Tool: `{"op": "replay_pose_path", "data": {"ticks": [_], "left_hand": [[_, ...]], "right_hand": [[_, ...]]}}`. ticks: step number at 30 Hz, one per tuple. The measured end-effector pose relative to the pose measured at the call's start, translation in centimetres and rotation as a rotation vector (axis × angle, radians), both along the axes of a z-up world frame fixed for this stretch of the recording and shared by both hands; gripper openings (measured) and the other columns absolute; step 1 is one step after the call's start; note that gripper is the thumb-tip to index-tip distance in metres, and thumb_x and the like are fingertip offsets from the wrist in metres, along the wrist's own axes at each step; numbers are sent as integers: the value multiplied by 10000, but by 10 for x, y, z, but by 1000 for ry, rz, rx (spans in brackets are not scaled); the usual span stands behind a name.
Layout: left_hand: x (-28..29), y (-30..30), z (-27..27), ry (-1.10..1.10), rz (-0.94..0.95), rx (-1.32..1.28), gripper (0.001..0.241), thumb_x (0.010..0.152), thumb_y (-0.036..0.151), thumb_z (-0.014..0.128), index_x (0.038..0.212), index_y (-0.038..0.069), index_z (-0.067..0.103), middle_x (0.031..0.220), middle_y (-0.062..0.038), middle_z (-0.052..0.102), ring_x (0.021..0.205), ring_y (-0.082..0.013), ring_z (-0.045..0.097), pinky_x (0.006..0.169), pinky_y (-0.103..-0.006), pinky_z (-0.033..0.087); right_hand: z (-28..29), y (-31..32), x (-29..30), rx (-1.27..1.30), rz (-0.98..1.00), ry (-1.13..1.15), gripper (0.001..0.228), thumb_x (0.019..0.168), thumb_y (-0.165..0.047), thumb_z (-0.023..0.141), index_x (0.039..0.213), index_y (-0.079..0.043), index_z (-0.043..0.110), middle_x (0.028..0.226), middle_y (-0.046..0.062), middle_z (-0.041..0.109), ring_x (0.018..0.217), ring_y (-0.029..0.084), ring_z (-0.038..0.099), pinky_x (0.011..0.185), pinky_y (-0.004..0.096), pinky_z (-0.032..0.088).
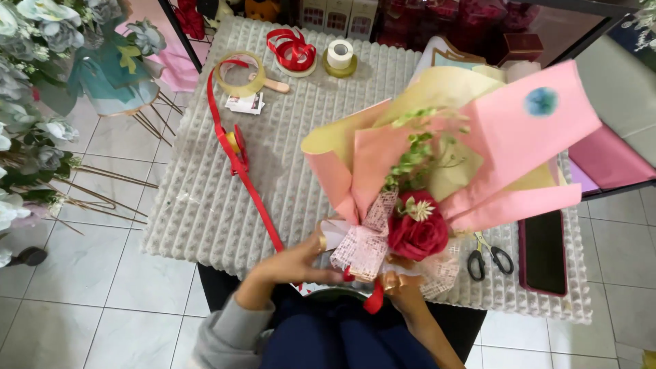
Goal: The person ties a red ribbon around the base of a flower bouquet wrapped in pink paper, using scissors to trim the excess ribbon. They then secure the wrapping with a piece of double-sided tape and adjust the bouquet's presentation.
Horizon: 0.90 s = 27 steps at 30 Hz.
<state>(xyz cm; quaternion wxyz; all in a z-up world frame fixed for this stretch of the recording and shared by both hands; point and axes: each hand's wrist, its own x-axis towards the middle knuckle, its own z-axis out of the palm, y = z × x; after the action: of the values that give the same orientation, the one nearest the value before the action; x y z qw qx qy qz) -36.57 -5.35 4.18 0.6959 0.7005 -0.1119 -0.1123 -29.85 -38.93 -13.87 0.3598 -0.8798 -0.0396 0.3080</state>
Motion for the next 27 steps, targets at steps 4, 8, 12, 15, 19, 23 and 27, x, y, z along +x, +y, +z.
{"op": "replay_pose_path", "data": {"ticks": [4,8,12,15,19,23,27], "left_hand": [[-24,43,183,-493,322,300,313,1025,40,510,1334,72,475,1403,-136,488,1384,-297,506,1176,-446,452],[1,-7,286,-1016,-119,701,257,1093,30,428,1285,-16,592,1377,-226,603,1382,-374,530,1233,-534,386],[80,-38,258,-1193,-210,1434,958,882,135,765,1640,91,181,1699,-171,135,1582,-341,139,1309,-524,133],[115,-44,246,-1176,-187,1380,911,1048,652,500,1704,116,165,1739,-105,62,1609,-268,34,1315,-563,24],[134,-41,221,-1234,-84,1334,697,1059,686,309,1626,283,358,1685,-83,327,1559,-303,239,1247,-680,33],[141,-28,255,-954,-301,1301,656,1115,582,359,1650,297,110,1717,-100,90,1576,-270,66,1228,-619,36],[76,0,293,-1043,123,1138,751,1133,301,872,1654,194,342,1725,-74,221,1644,-292,233,1367,-584,161]], "right_hand": [[13,-6,18,-145,61,-297,231,888,-410,599,741,-231,600,638,-4,572,609,129,595,579,344,418],[79,33,4,532,-241,-215,210,945,-224,585,758,-130,595,744,-16,611,716,102,540,641,311,435],[114,39,-4,-54,83,-206,320,935,-306,472,728,-187,686,679,19,701,672,140,644,684,334,478],[144,44,-16,915,30,399,113,570,-144,557,608,-104,458,604,35,465,548,148,418,527,322,313],[142,34,-13,901,-28,311,187,642,-145,626,786,-51,552,774,87,570,718,201,525,689,348,390],[135,35,-15,881,-69,228,327,735,-147,715,1015,17,674,993,152,706,937,269,664,899,380,490],[149,40,-15,870,-98,169,427,796,-149,774,1168,61,755,1139,194,797,1083,314,756,1038,401,556]]}}
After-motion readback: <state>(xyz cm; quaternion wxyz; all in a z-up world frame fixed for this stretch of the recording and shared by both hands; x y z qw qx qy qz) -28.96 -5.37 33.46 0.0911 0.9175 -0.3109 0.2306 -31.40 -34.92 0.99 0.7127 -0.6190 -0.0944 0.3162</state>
